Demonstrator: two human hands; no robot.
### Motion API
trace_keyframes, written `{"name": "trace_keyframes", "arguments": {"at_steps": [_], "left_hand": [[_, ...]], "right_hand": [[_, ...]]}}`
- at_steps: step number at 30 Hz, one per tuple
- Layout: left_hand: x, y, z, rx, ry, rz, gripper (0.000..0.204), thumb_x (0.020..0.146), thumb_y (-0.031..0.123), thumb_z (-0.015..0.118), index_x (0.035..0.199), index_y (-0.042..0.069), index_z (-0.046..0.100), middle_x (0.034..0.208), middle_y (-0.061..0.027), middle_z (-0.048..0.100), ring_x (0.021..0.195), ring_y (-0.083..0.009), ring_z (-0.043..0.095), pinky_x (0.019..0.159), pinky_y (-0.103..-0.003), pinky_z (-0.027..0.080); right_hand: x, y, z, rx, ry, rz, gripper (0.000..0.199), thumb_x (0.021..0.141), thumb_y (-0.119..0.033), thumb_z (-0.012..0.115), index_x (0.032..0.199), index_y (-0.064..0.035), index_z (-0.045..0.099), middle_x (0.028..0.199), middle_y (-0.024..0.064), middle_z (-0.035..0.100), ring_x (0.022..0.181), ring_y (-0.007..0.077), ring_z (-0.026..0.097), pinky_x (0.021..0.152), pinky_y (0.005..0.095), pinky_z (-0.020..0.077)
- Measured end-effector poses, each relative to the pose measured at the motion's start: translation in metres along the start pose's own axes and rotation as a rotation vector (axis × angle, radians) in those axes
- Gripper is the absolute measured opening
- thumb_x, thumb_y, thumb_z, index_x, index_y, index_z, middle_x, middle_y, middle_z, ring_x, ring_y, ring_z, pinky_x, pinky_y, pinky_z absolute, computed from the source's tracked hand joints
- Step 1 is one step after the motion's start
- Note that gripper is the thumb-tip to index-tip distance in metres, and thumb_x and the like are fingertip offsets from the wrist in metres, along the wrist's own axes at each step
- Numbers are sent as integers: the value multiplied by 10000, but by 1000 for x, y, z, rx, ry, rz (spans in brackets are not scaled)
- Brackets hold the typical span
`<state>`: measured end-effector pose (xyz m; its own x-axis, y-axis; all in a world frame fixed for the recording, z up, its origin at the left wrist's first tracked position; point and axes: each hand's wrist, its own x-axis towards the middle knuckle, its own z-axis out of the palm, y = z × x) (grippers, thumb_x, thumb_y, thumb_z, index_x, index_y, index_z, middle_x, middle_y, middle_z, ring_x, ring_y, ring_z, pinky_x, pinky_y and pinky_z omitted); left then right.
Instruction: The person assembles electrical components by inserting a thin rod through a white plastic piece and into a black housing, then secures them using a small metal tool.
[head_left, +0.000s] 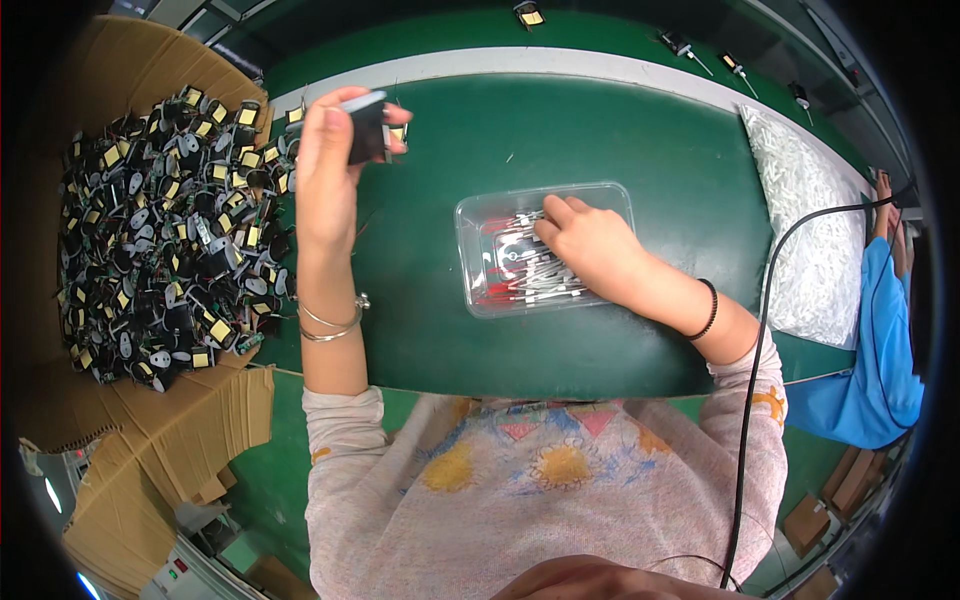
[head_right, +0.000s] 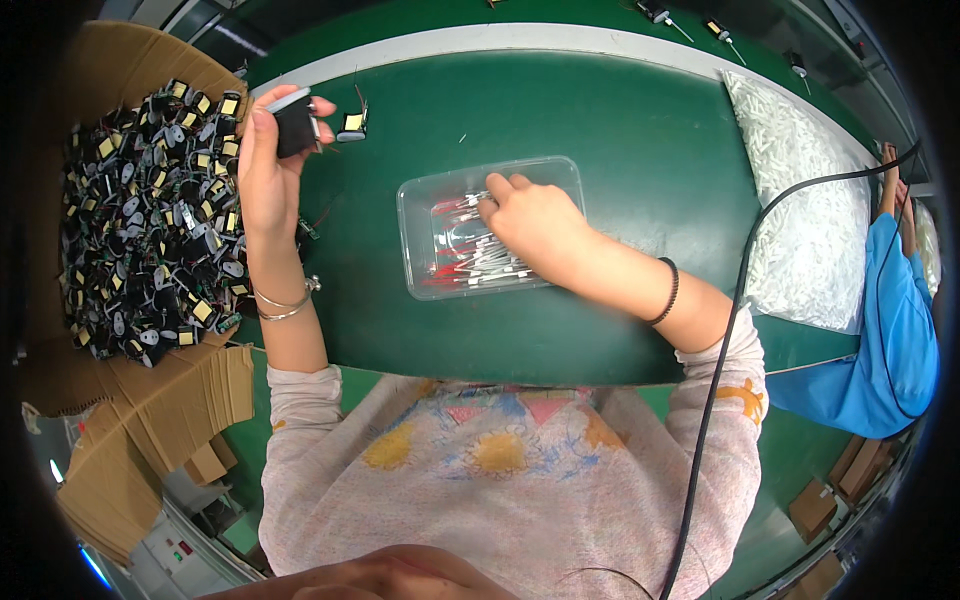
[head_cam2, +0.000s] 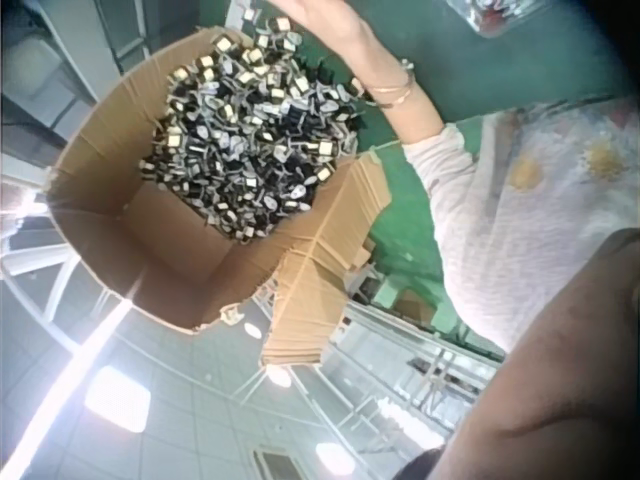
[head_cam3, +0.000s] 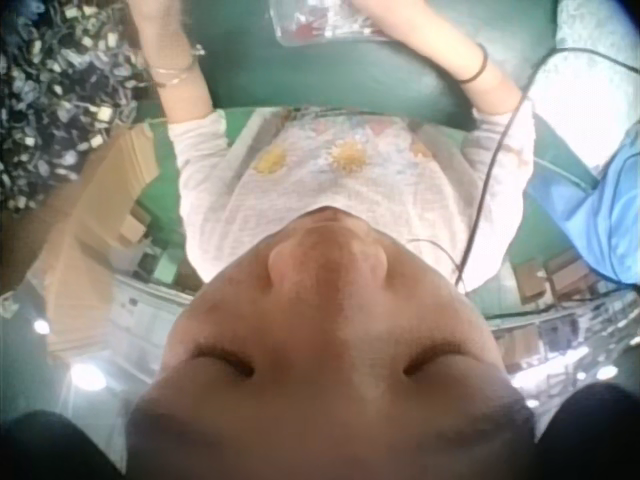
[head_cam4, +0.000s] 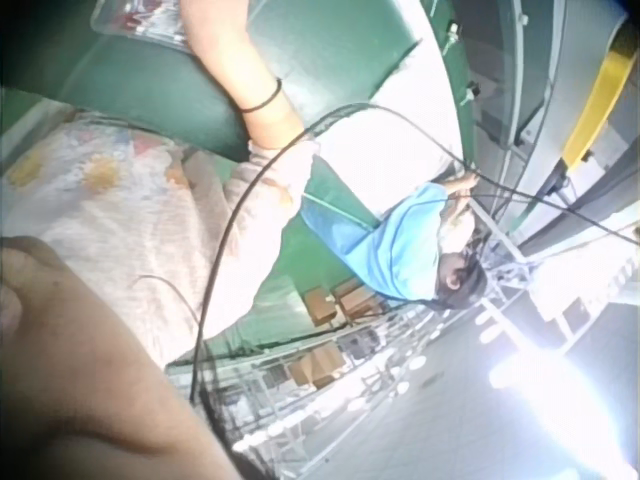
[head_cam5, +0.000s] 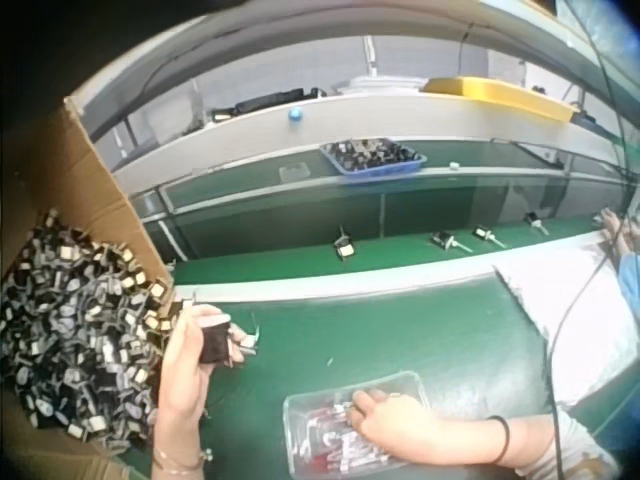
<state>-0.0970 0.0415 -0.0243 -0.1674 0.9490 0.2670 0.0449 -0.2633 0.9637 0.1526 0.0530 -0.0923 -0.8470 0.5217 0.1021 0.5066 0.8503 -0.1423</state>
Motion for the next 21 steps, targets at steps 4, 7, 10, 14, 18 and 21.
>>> {"name": "trace_keyframes", "arguments": {"at_steps": [4, 7, 10, 14, 18, 21], "left_hand": [[-1, 15, 26, -187, -198, -14, 404, 983, 352, 264, 1058, 5, 457, 841, -159, 597, 668, -150, 549, 669, -267, 456], [-3, 22, 39, -274, -376, 42, 446, 968, 416, 280, 1070, 8, 428, 824, -144, 570, 689, -147, 523, 676, -256, 441], [-13, 25, 49, -213, -358, 240, 415, 877, 325, 567, 1071, 20, 366, 877, -165, 579, 770, -172, 550, 731, -282, 451], [-19, 29, 60, -158, -297, 370, 412, 800, 262, 670, 1004, 26, 400, 916, -197, 609, 840, -231, 599, 740, -305, 476], [-13, 28, 54, 112, -312, 583, 472, 728, 268, 739, 1014, 20, 457, 877, -174, 619, 841, -254, 611, 721, -320, 494], [-16, 32, 54, 231, -359, 611, 510, 717, 268, 744, 1048, -3, 466, 873, -157, 623, 853, -255, 613, 736, -323, 501]], "right_hand": [[-1, -3, 2, -68, 4, -27, 200, 674, -58, 569, 862, 5, 599, 962, 125, 525, 876, 229, 557, 622, 297, 532], [-4, -3, -10, -105, -8, -16, 205, 695, -75, 556, 883, -4, 599, 974, 111, 548, 915, 226, 540, 664, 310, 517], [-4, 0, -53, 171, 25, -29, 239, 699, -64, 583, 934, -23, 585, 860, 65, 591, 885, 240, 552, 762, 357, 446], [-4, 14, -98, 536, 96, -30, 224, 716, -35, 609, 936, -16, 576, 833, 85, 598, 839, 235, 566, 733, 326, 447], [-6, 16, -118, 1126, 369, -54, 117, 822, -1, 556, 939, 5, 561, 865, 66, 578, 837, 137, 549, 738, 250, 437], [-4, 10, -113, 1443, 502, -80, 69, 873, -32, 517, 927, 9, 530, 912, 68, 554, 846, 122, 535, 759, 253, 434]]}}
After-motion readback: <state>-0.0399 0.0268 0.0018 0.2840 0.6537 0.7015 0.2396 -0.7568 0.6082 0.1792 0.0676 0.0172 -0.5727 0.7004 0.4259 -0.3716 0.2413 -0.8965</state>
